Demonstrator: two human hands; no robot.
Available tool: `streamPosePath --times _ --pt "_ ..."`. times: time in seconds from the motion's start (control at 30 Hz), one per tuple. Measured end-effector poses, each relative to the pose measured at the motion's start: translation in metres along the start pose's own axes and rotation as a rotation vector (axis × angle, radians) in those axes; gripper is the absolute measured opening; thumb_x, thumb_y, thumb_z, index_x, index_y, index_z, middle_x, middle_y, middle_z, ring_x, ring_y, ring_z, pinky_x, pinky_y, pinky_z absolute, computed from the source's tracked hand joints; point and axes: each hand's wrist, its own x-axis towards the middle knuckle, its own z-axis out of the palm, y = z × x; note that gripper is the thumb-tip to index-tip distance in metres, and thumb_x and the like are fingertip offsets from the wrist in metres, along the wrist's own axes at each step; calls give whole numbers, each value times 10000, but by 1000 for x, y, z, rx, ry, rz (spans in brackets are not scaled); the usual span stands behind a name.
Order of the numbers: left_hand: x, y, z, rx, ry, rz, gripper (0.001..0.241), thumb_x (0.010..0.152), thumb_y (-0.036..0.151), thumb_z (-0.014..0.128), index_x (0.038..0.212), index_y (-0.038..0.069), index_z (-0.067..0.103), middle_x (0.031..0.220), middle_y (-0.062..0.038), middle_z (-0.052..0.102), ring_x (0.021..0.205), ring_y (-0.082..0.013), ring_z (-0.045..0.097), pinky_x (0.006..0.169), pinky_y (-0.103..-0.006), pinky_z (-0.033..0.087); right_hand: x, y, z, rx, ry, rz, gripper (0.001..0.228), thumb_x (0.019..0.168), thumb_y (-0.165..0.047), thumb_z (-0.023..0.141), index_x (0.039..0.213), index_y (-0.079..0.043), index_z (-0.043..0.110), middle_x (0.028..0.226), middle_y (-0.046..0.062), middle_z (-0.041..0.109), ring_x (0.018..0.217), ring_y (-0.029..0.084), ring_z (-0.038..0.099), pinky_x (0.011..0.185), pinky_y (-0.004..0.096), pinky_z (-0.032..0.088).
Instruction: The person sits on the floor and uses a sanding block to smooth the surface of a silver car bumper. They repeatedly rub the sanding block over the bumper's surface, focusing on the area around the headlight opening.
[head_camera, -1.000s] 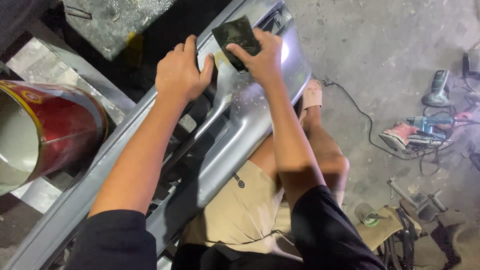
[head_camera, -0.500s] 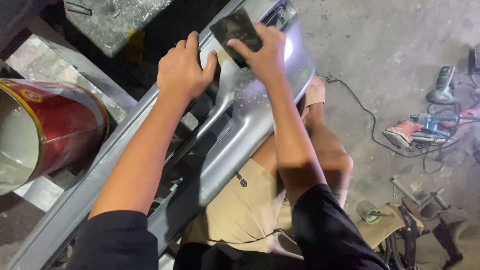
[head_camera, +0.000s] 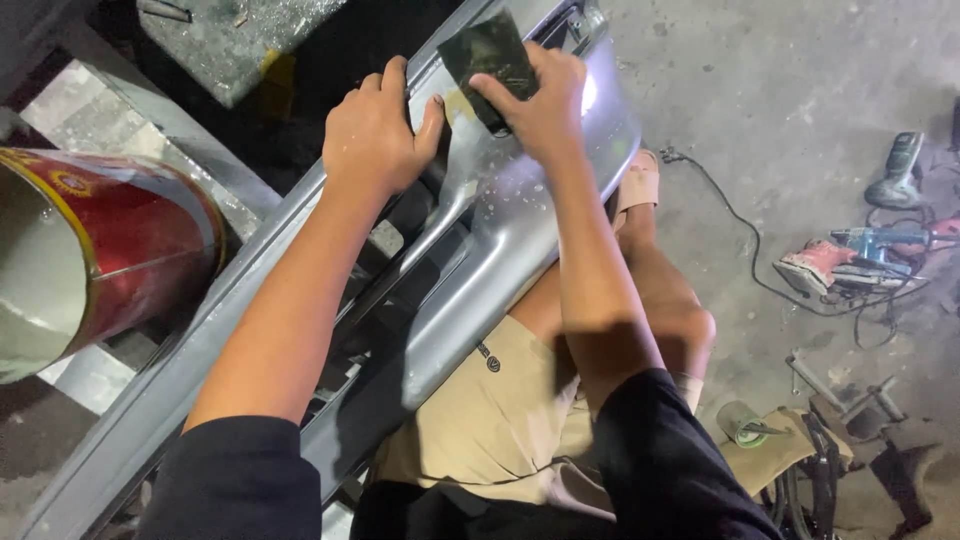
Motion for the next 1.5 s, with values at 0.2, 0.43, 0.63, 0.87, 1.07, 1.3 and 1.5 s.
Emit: streamPosePath --times 0.2,0.43,0.63,0.87,1.07,1.3,1.5 --pt "0 0 0 -1 -2 -3 644 1034 512 414 1415 3 518 1050 -224 677 789 -441 645 583 -556 476 9 12 1 -5 141 -22 569 843 -704 707 881 -153 568 953 72 541 990 260 468 868 414 386" --pt "-2 -1 2 15 -26 -6 668 1043 517 390 1452 -2 490 1082 -229 667 824 -442 642 609 -562 479 6 7 -4 109 144 -118 438 853 -590 763 937 -162 727 855 11 637 844 186 541 788 357 435" --pt "-2 2 0 13 -46 -18 664 1040 516 382 1456 9 490 1095 -214 668 832 -420 643 613 -541 489 15 12 -9 242 122 -53 397 845 -488 823 975 -122 743 857 1 682 786 128 607 715 271 492" --pt "-1 3 -3 10 -63 -31 658 1037 514 382 1442 7 493 1068 -206 665 797 -412 639 575 -537 481 36 58 10 130 528 48 537 851 -554 763 1088 -74 733 926 35 746 854 171 655 813 337 518" --pt "-1 2 -2 -3 -45 -24 668 1036 525 389 1448 11 495 1075 -197 670 827 -410 644 596 -536 486 -6 6 -35 386 681 238 599 931 -455 685 1361 -47 599 1365 130 682 1338 271 592 1163 409 460" --pt "-4 0 0 17 7 4 631 1051 514 406 1410 8 521 1007 -190 674 762 -412 646 557 -534 478 15 59 15 371 687 -182 372 1097 -161 616 1442 -34 554 1474 133 614 1452 255 532 1273 373 427" --pt "-1 -1 0 13 18 11 618 1038 506 433 1406 19 528 1029 -207 675 804 -459 648 603 -569 480 -24 -23 13 16 57 -253 573 1063 107 430 1587 -106 332 1676 121 263 1606 305 258 1389 460 119"
